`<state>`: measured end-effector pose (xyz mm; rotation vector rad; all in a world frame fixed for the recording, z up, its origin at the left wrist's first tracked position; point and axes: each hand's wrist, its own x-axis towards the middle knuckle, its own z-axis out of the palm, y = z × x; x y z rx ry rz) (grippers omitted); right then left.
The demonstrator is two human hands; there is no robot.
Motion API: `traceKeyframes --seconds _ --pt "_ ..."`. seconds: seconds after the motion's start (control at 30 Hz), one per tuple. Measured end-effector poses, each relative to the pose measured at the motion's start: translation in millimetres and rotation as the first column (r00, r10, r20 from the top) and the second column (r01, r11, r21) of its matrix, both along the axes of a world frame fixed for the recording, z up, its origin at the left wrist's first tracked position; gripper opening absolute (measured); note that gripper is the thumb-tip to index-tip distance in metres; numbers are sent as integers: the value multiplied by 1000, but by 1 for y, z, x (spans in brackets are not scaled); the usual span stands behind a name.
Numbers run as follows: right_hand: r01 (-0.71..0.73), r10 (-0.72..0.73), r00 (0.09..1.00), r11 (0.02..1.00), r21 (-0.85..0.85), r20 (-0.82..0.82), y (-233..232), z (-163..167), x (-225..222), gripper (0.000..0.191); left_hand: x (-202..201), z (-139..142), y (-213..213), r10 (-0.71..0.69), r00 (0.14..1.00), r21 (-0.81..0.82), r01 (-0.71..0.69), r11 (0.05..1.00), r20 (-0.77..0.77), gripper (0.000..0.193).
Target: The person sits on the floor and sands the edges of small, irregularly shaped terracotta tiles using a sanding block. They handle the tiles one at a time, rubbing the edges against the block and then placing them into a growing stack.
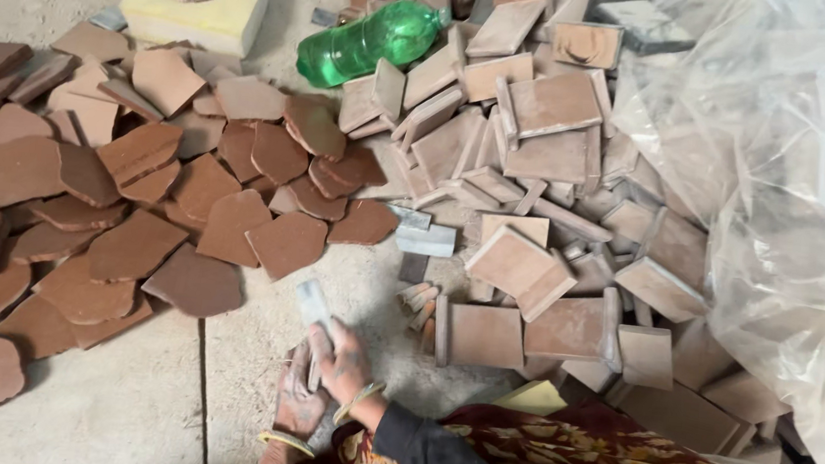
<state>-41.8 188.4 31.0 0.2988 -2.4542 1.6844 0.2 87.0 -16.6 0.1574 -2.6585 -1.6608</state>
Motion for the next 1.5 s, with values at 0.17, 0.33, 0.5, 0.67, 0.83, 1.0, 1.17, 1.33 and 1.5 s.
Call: traceKeyframes --seconds 0.17,0.33,0.5,0.67,0.83,1.0,1.17,1.33,1.5 --pt "-27 27 999 999 46 19 0 6 -11 29 -8 0 0 -2 1000 -177 4 984 14 72" --pt "8 -13 996 998 65 83 1 14 -18 31 2 -13 3 -93 991 -289 62 955 -92 87" --pt "47 -59 996 983 176 60 -2 20 -4 36 -15 -11 2 -145 971 -411 55 910 -191 58" --pt "82 -95 985 992 97 143 -2 18 -25 42 -7 -6 5 -5 943 -53 -14 998 -331 73" --pt "7 -14 996 996 87 85 14 2 -20 33 13 4 11 45 928 138 6 990 -369 63" --pt "-132 140 989 983 131 -50 16 12 -7 34 2 11 11 123 958 158 -84 984 -258 65" --pt "-182 195 940 981 -72 279 10 30 -25 38 6 10 6 78 959 155 -36 987 -271 90" --pt "-140 145 955 989 -37 258 8 23 -12 37 13 -3 -1 48 977 275 11 962 -207 90" --pt "-172 195 974 968 184 -116 8 12 3 33 7 -6 2 74 978 289 -15 957 -194 67"
